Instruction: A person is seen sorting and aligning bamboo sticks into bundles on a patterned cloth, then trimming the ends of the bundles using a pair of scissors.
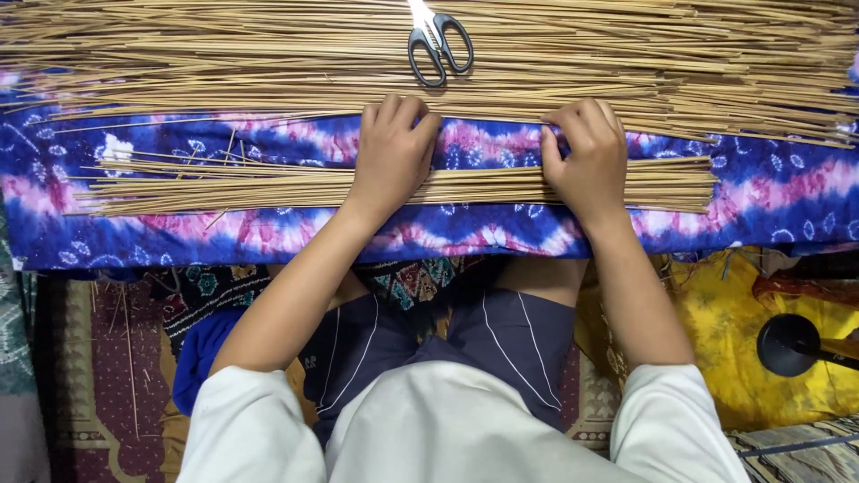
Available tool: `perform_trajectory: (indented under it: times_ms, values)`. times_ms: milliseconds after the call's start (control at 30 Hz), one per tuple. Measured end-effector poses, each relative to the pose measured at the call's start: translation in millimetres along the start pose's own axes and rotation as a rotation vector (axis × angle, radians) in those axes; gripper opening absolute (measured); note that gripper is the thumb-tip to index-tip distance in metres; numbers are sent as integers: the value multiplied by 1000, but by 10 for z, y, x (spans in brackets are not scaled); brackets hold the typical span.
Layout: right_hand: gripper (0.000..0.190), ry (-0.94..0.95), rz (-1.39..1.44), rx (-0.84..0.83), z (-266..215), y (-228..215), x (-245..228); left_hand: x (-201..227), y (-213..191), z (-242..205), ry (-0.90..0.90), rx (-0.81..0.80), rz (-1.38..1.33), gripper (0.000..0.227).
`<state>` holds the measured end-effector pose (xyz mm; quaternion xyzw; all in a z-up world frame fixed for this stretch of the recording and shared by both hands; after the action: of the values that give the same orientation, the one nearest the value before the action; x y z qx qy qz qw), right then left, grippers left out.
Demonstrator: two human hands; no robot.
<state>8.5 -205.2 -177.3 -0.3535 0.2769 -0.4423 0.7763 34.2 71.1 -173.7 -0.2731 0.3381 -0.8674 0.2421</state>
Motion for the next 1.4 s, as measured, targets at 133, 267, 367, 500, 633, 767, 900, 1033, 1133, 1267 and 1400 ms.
perform_trajectory:
  times_ms: [133,267,367,500,633,767,900,1033,1133,1267,1400]
  values:
    - [9,60,-112,-115,287,-71,-213,76,8,159,-60,-7,83,14]
    - [9,43,-137,-140,338,14,-181,23,17,213,-49,-13,90,6]
    - [6,36,-163,-164,338,48,-183,2,37,210,-43,-33,111,7]
    - [7,30,-163,-156,354,38,-209,-9,30,216,-51,-36,115,9]
    - [11,20,-154,-112,357,-47,-249,28,-30,224,-39,17,92,9]
    - [11,28,-188,-24,279,-74,-269,206,-206,214,-34,50,49,10]
    - [8,124,24,188,95,-194,-416,385,-426,173,35,186,12,15]
    - [45,699,1069,-153,-40,-27,-398,332,-294,14,260,289,-11,15]
    - [31,848,1377,-6,-159,216,-361,452,-309,-22,296,317,-4,16]
    - [31,860,1440,137,-291,311,-298,514,-48,-404,150,441,69,23]
    - [29,819,1568,208,-430,405,-187,789,-77,-698,-303,319,-651,34]
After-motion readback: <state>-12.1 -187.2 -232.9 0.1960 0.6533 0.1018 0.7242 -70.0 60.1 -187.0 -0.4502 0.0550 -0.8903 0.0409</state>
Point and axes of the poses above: each hand's wrist, its own z-axis towards the middle knuckle, its own y-axis out of the palm, x = y × z, the point moved 2 cm from there along z, towards the middle knuckle, and after that the axes turned 11 degrees about -z, right-handed, at the moved point
